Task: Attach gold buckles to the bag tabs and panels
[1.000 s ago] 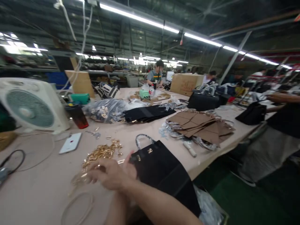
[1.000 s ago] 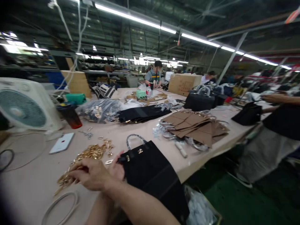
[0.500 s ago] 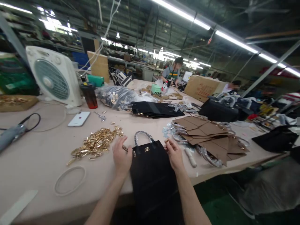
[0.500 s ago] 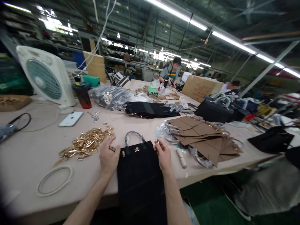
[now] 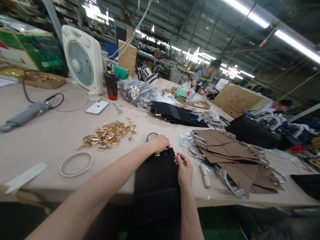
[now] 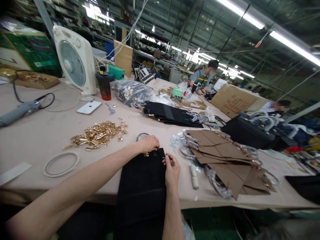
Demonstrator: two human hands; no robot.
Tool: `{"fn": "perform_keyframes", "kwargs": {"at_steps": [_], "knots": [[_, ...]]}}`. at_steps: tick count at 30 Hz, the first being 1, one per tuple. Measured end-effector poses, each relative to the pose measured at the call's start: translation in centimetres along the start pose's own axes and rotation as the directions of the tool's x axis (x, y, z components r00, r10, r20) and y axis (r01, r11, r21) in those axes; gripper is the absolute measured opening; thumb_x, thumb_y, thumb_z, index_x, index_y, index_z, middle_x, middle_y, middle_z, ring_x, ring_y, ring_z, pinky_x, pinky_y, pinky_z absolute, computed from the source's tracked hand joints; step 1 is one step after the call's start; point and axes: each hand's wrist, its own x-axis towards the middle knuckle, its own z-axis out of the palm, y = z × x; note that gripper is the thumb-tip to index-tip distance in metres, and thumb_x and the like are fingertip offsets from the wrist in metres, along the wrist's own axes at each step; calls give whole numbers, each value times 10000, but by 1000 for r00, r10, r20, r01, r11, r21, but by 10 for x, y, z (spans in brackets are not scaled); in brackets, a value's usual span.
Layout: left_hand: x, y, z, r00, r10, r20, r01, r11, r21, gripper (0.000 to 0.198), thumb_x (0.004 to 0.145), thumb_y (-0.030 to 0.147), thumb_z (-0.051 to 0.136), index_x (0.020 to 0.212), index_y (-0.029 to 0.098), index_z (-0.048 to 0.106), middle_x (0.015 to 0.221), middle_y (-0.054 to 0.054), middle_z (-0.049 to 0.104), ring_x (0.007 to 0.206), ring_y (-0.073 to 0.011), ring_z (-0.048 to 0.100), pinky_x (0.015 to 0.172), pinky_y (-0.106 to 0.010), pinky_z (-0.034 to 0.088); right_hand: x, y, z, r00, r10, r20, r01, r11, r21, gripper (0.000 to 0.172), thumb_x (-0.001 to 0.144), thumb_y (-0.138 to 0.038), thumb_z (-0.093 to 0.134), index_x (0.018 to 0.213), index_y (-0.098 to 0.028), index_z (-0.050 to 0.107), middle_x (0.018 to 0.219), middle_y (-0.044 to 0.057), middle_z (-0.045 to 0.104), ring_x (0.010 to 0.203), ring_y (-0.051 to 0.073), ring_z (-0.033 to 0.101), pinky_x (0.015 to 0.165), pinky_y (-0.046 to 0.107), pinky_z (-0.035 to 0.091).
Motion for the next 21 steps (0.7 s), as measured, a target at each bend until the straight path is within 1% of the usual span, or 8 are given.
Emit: {"fn": "perform_keyframes", "kwargs": {"at_steps": [3, 5, 8, 11, 14, 16, 18, 21], "knots": [[10, -2, -2, 998, 11, 65, -9, 999, -44, 42, 873, 203, 762, 910, 222, 768, 1064, -89, 779, 1151, -268, 644, 1086, -402, 394, -2, -6, 2, 999, -34, 22, 35, 998, -60, 443, 871, -517, 744, 1116, -148, 730, 829, 48, 709, 762, 185, 640, 721, 306, 514], [16, 1, -7, 996, -4, 85, 11, 997, -83, 44, 877, 213, 754, 919, 220, 764, 1077, -105, 775, 1142, -279, 653, 1092, -424, 391, -3, -10, 4, 997, -59, 53, 64, 993, -101, 410, 893, -504, 719, 1110, -156, 736, 862, 60, 716, 766, 190, 651, 718, 311, 522], [26, 10, -13, 994, -51, 95, 66, 984, -168, 97, 899, 288, 726, 975, 240, 762, 1039, -108, 777, 1002, -269, 696, 956, -370, 474, -6, -13, 11, 982, -130, 137, 152, 974, -169, 332, 923, -464, 693, 1097, -189, 759, 967, 84, 726, 811, 203, 671, 753, 327, 537], [36, 26, -17, 992, -110, 65, 124, 953, -278, 202, 917, 350, 697, 1091, 262, 747, 1012, -93, 779, 946, -267, 709, 850, -329, 496, -6, -14, 21, 939, -253, 233, 310, 916, -254, 244, 941, -412, 675, 1059, -231, 789, 1012, 89, 732, 877, 224, 677, 821, 348, 534], [43, 40, -18, 987, -159, 36, 160, 898, -411, 287, 1009, 427, 559, 1162, 245, 720, 972, -65, 782, 884, -219, 720, 783, -276, 504, 2, -12, 28, 919, -329, 219, 388, 856, -342, 236, 947, -397, 649, 1020, -231, 801, 987, 95, 743, 913, 244, 672, 878, 377, 519], [40, 42, -19, 978, -208, 21, 192, 853, -486, 389, 1075, 441, 394, 1193, 218, 690, 945, -44, 781, 788, -168, 717, 720, -240, 510, 10, -9, 27, 945, -295, 142, 327, 863, -386, 281, 932, -423, 650, 1023, -204, 800, 938, 98, 746, 853, 242, 673, 842, 382, 526], [30, 36, -20, 956, -294, -4, 249, 815, -523, 457, 1095, 433, 303, 1169, 181, 676, 956, -52, 776, 744, -149, 709, 688, -230, 513, 19, -6, 23, 981, -176, 79, 193, 911, -365, 351, 901, -469, 671, 1036, -169, 792, 863, 91, 740, 738, 225, 664, 733, 361, 533], [5, 19, -22, 888, -456, -59, 370, 783, -500, 397, 1056, 399, 402, 1052, 145, 706, 1011, -116, 763, 876, -201, 710, 792, -281, 519, 27, -2, 15, 996, -20, 91, 42, 969, -244, 434, 838, -517, 724, 1036, -134, 778, 798, 77, 731, 645, 198, 648, 604, 315, 516]]}}
